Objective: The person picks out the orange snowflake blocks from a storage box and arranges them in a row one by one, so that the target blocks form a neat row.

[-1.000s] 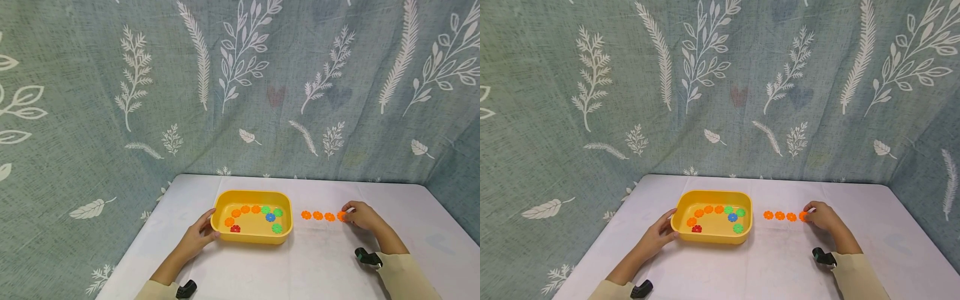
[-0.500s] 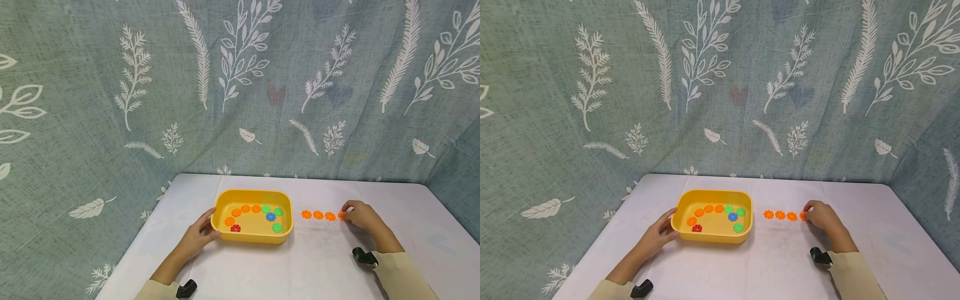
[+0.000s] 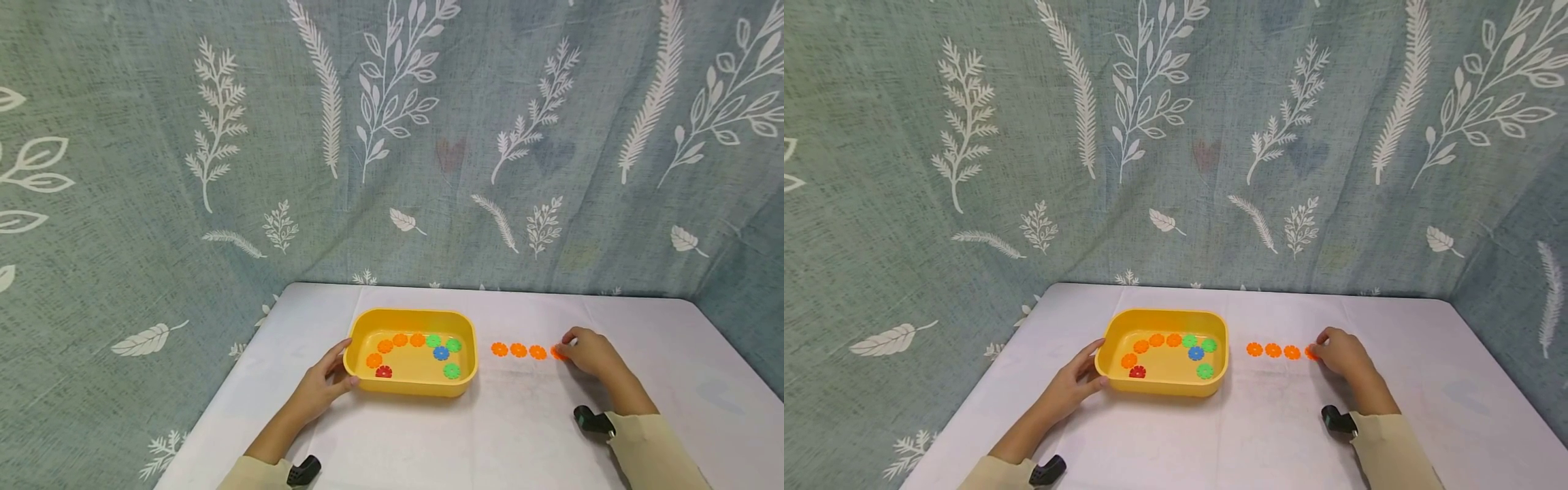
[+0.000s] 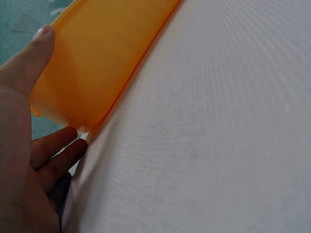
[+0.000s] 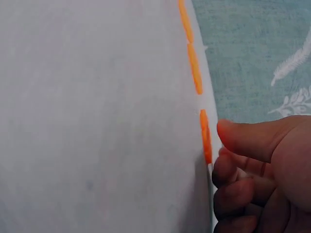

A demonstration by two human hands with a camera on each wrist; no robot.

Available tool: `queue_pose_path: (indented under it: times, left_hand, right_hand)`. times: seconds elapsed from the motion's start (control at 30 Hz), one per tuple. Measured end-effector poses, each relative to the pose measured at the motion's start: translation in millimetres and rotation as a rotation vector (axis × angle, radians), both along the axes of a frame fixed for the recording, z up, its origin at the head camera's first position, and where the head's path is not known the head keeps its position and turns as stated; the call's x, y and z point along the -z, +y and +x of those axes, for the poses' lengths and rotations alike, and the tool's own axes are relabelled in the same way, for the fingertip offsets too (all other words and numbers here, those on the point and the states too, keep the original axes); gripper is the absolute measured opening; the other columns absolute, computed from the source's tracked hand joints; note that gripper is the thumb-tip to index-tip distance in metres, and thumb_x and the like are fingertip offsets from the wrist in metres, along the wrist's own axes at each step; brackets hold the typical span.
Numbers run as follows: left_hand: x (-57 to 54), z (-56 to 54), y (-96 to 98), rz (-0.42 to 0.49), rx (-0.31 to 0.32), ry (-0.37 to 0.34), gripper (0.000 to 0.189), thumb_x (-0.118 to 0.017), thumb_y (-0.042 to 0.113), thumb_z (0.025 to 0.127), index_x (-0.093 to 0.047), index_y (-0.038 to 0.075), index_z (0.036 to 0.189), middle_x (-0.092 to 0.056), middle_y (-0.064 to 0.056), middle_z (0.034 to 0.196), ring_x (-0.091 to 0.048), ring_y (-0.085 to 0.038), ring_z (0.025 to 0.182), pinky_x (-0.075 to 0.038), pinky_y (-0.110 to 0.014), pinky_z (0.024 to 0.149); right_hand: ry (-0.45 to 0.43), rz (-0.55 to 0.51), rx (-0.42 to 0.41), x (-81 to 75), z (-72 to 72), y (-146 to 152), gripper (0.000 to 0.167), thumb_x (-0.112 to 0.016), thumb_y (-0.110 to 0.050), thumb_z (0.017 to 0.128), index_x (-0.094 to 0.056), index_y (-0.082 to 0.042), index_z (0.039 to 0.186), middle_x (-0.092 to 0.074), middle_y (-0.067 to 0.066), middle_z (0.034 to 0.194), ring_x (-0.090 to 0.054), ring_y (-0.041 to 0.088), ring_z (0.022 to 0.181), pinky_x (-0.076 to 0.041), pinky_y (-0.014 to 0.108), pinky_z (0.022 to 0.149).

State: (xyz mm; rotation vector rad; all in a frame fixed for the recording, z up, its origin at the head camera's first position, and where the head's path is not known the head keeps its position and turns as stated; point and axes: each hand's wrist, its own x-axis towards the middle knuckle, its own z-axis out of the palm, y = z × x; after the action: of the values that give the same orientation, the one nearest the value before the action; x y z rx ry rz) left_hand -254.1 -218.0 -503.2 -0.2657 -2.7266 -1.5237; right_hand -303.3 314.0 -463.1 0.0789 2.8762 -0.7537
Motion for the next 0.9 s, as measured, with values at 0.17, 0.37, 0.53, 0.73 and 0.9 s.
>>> queue_pose_path:
  times: [0.17, 0.37, 0.53, 0.73, 0.9]
  left_hand:
    - [0.8, 0.4, -1.2, 0.001, 0.008, 0.005, 0.080, -0.078, 0.047, 0.079, -0.037, 0.041, 0.148, -0.056, -0.006, 0.137, -0.045, -0.027, 0.132, -0.029, -0.055, 0.109]
    - [0.3, 0.8, -1.0, -0.005, 0.007, 0.014, 0.080, -0.078, 0.046, 0.079, -0.037, 0.040, 0.148, -0.057, -0.006, 0.136, -0.046, -0.027, 0.131, -0.029, -0.056, 0.109]
    - [0.7, 0.3, -0.2, -0.017, 0.006, 0.017, 0.080, -0.078, 0.047, 0.079, -0.037, 0.042, 0.148, -0.056, -0.006, 0.136, -0.046, -0.026, 0.131, -0.029, -0.055, 0.109]
    - [0.9, -0.6, -0.1, -0.021, 0.009, 0.018, 0.081, -0.078, 0.049, 0.078, -0.037, 0.042, 0.148, -0.056, -0.006, 0.136, -0.045, -0.026, 0.131, -0.030, -0.053, 0.109]
    - [1.2, -1.4, -2.0, -0.024, 0.019, 0.026, 0.080, -0.078, 0.046, 0.080, -0.036, 0.041, 0.148, -0.057, -0.006, 0.136, -0.046, -0.026, 0.131, -0.031, -0.053, 0.109]
  right_hand:
    - [0.009, -0.043, 0.013, -6.1, 0.3, -7.0, 0.037, -0.063, -0.032, 0.095, -0.059, 0.002, 0.110, -0.062, 0.016, 0.095, -0.057, 0.028, 0.079, -0.047, 0.043, 0.067]
    - [0.015, -0.124, 0.008, -21.4, -1.9, -29.8, 0.034, -0.065, -0.030, 0.094, -0.059, 0.000, 0.109, -0.062, 0.012, 0.090, -0.057, 0.023, 0.072, -0.048, 0.036, 0.060]
    - [0.054, -0.181, -0.041, -29.1, -5.4, -50.7, 0.033, -0.064, -0.031, 0.095, -0.059, -0.002, 0.109, -0.065, 0.012, 0.090, -0.059, 0.025, 0.075, -0.048, 0.035, 0.059]
    - [0.073, -0.204, -0.061, -35.9, -10.4, -83.1, 0.028, -0.065, -0.032, 0.094, -0.062, -0.006, 0.106, -0.066, 0.013, 0.090, -0.059, 0.025, 0.078, -0.049, 0.034, 0.060]
    - [0.100, -0.242, -0.103, -43.2, -13.6, -108.5, 0.025, -0.065, -0.031, 0.094, -0.062, -0.009, 0.105, -0.066, 0.013, 0.090, -0.059, 0.026, 0.077, -0.049, 0.032, 0.060]
